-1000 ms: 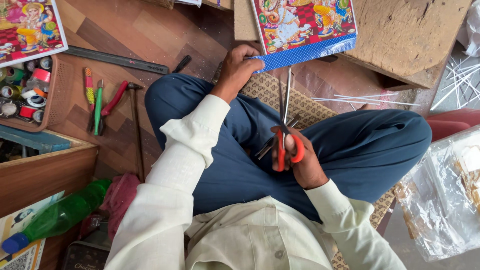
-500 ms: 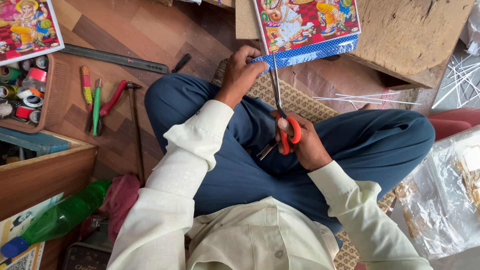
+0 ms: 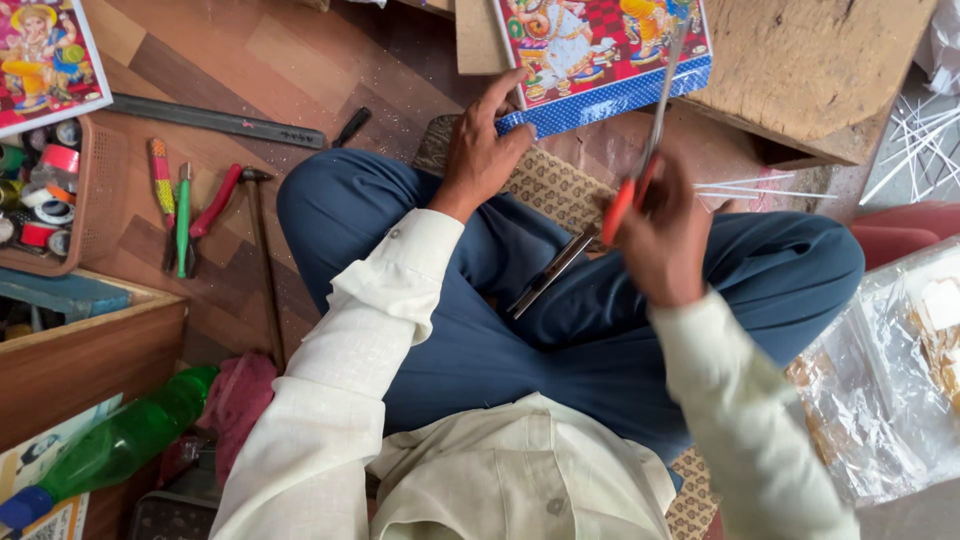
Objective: The person sits on the floor and decorates printed religious images by applying blue patterned tape to the edges. They use scissors to cut the tape and a stapler to secure it, handling multiple prints one at a time.
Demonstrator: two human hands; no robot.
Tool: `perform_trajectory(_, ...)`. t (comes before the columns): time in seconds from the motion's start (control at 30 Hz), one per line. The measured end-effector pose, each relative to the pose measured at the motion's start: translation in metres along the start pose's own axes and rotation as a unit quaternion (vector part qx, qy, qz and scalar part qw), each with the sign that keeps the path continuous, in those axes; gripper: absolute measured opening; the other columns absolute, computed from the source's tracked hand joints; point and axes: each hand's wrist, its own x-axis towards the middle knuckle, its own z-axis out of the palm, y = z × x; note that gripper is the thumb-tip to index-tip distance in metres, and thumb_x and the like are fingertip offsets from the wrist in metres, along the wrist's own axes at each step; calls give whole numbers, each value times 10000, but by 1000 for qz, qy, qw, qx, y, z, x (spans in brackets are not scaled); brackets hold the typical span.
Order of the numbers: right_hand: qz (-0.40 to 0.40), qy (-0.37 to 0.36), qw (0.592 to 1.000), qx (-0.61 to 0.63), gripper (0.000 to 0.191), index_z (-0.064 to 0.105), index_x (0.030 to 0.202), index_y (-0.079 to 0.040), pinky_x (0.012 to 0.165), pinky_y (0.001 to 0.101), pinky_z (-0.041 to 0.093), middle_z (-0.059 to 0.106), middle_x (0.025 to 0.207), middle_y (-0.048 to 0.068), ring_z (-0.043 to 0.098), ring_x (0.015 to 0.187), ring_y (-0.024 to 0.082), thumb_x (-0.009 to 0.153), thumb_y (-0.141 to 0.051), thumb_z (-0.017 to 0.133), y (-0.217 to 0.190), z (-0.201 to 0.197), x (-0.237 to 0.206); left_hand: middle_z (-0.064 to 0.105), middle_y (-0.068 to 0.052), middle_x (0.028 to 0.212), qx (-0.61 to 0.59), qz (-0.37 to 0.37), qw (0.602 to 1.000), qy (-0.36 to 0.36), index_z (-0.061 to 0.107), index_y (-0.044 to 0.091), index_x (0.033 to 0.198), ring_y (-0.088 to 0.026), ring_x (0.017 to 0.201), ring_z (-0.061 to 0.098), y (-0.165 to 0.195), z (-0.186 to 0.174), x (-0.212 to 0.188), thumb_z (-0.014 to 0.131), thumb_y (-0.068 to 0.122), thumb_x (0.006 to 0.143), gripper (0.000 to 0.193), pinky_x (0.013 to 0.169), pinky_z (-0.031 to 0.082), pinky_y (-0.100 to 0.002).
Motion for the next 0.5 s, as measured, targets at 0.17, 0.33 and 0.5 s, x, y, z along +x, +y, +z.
perform_trajectory(0.17, -199, 56, 878, -431, 496, 572, 1330, -118, 817, 497, 474, 747, 1002, 105, 720, 894, 313, 893, -119, 807, 22, -4, 111, 717, -125, 962, -26, -23, 999, -15, 564, 147, 1457, -272, 887, 702, 6, -3, 6, 711, 190, 843, 632, 851, 562, -392)
perform_trajectory(0.33, -251, 57, 845, -469, 676, 538, 1390, -90, 847, 454, 407, 729, 999, 112, 689, 856, 342, 781, -175, 818, 38, 14, 157, 708, -113, 1017, -26, -18, 999, -15, 551, 169, 1475, -260, 953, 700, 6, -6, 5, 736, 197, 838, 665, 870, 563, -402)
perform_trajectory(0.5, -234, 61, 830, -503, 743, 542, 1418, -100, 786, 458, 387, 735, 888, 73, 686, 764, 306, 744, -234, 824, 44, 17, 165, 706, -130, 1141, -2, -53, 998, -43, 560, 195, 1473, -272, 1025, 692, 4, -8, 10, 744, 220, 826, 673, 909, 564, -401)
